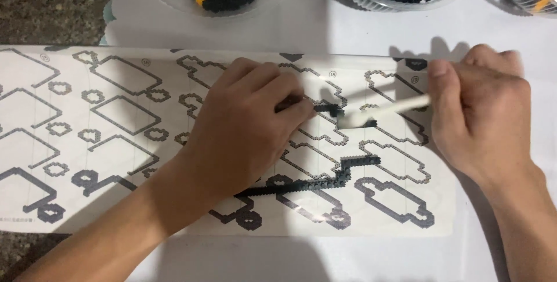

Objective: Assembling a small toy structure using interlocking plastic blocks and a small plastic hammer tool while following a diagram.

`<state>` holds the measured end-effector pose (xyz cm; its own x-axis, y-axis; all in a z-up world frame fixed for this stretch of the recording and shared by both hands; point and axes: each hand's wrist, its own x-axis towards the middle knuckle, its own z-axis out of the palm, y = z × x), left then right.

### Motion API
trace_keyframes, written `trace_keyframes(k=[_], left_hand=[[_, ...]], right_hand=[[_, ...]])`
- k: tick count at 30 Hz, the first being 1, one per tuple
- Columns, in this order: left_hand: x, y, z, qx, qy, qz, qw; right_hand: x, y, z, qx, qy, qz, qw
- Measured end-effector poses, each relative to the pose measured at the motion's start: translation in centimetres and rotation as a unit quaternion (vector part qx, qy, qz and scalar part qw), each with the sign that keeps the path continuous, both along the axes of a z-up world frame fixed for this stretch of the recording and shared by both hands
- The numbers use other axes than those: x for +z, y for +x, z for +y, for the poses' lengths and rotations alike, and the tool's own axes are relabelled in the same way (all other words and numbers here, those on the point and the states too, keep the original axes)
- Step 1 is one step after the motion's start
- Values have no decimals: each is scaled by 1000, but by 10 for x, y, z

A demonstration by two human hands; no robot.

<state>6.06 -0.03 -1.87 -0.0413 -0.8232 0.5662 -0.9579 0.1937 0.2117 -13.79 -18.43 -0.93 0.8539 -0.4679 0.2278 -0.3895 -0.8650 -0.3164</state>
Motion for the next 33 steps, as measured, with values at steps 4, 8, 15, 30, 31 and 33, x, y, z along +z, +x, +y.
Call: trace_keyframes(k=[4, 8, 15, 30, 31, 33], left_hand=[[-2, 0, 0, -10, 2, 12, 1000], [0, 1, 0, -5, -2, -35, 999], [-1, 1, -1, 5, -14, -76, 997], [2, 1, -1, -2, -6, -58, 998], [2, 1, 0, -1, -4, -57, 998], [2, 1, -1, -4, -7, -54, 999]], right_hand=[[-2, 1, 1, -82, 153, -47, 984], [-3, -2, -1, -14, 21, -29, 999], [-5, -13, -18, 35, 37, -36, 998], [0, -26, -25, -4, 107, -69, 992], [-2, -27, -28, -4, 108, -68, 992], [-6, -29, -35, 19, 45, -27, 998]])
